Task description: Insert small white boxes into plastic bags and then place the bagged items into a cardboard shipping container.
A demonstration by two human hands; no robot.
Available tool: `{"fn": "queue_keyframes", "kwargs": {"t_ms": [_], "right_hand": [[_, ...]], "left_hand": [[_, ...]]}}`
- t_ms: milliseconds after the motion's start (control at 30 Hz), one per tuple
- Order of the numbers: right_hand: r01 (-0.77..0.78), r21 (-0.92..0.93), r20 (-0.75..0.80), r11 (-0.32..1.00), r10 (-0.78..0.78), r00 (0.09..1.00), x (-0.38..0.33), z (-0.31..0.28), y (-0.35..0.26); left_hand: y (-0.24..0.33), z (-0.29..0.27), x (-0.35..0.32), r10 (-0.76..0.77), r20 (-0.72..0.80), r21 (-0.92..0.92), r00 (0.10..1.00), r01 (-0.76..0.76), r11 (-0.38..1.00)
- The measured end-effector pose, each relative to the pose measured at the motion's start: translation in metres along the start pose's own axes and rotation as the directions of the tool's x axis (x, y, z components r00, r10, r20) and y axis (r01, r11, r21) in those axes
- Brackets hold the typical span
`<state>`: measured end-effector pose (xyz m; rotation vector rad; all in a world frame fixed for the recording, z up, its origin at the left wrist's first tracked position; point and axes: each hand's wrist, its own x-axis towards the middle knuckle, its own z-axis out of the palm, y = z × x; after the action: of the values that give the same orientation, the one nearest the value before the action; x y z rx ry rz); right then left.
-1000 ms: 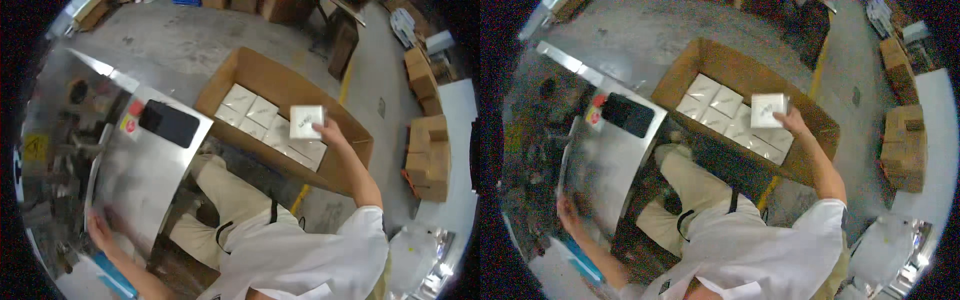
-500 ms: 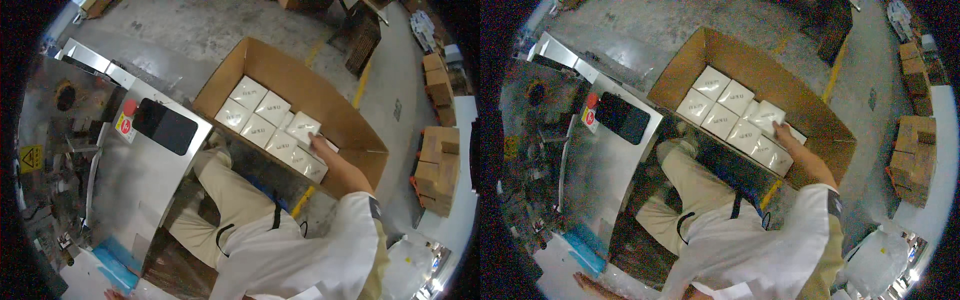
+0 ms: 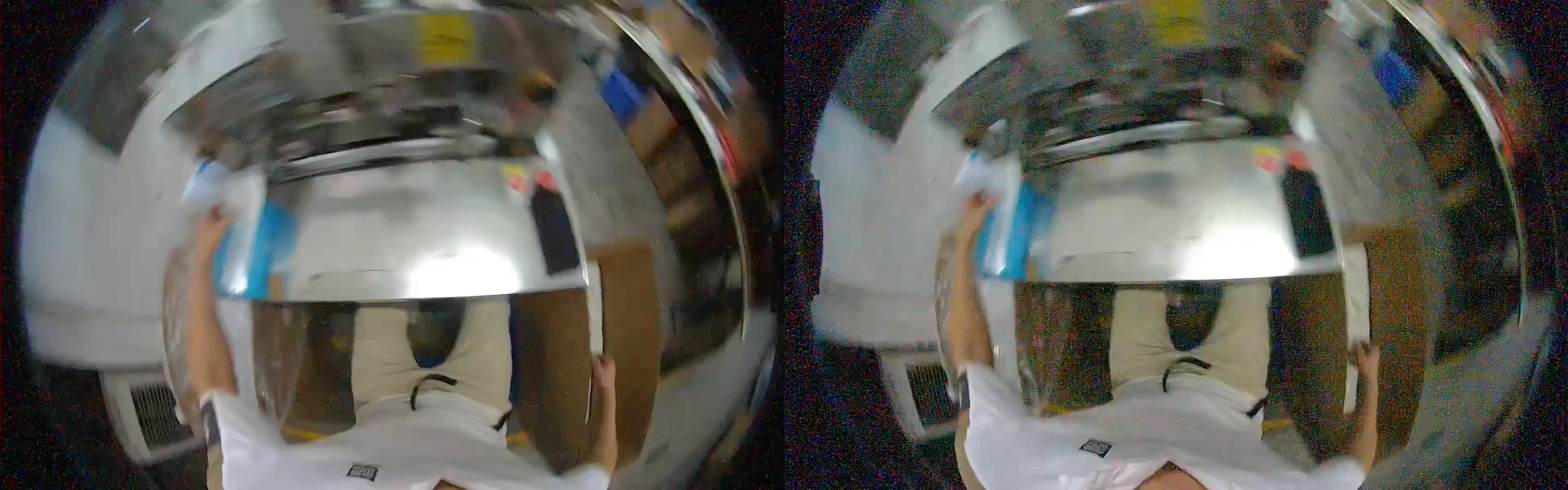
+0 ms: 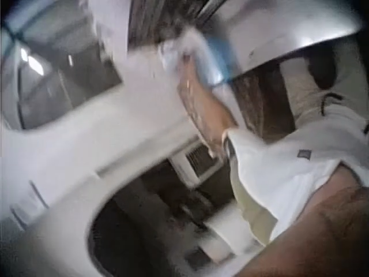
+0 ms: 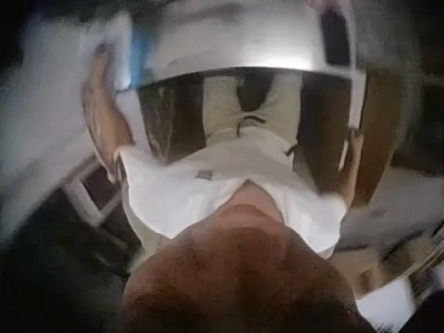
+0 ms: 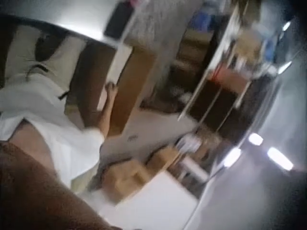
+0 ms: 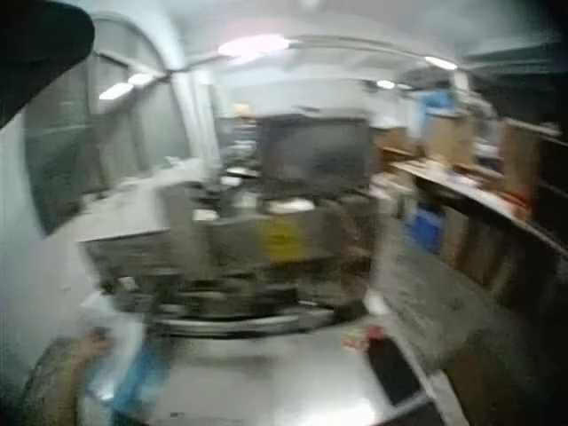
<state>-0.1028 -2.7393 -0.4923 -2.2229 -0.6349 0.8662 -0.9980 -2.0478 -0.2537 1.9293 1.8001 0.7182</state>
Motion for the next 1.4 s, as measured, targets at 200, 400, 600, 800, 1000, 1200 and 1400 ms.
{"fn": "queue_keyframes", "kwargs": {"t_ms": [200,400,600,800,1000,1200,1400], "right_hand": [[0.124,0.168,0.092,0.978,-0.141,0.986,-0.032,0.005,-0.166],[0.470,-0.022,-0.213,0.882,-0.464,0.860,-0.070,0.021,-0.336],[0.952,-0.162,-0.025,0.258,-0.966,0.257,-0.194,0.155,-0.547],[0.865,0.287,0.371,0.411,-0.880,0.295,-0.180,0.200,-0.559],[0.976,0.066,0.167,0.207,-0.967,0.194,-0.190,0.185,-0.545],[0.999,-0.037,0.150,-0.035,-0.988,-0.029,-0.175,0.201,-0.520],[0.996,-0.073,0.402,-0.054,-0.915,-0.020,-0.178,0.204,-0.520]], "left_hand": [[0.057,0.008,-0.048,-0.014,-0.244,0.023,0.970,0.020,1.000],[0.149,-0.012,-0.082,0.036,-0.690,-0.242,0.723,-0.277,0.930],[0.311,0.047,-0.225,0.513,-0.207,-0.179,0.833,-0.548,0.817],[0.348,0.070,-0.301,0.466,0.176,-0.665,0.867,-0.244,0.705],[0.322,0.084,-0.332,0.246,0.441,-0.684,0.863,0.146,0.714],[0.330,0.105,-0.340,0.322,-0.111,-0.291,0.940,-0.341,0.894],[0.349,0.089,-0.306,0.681,0.365,-0.218,0.634,-0.653,0.725]]}}
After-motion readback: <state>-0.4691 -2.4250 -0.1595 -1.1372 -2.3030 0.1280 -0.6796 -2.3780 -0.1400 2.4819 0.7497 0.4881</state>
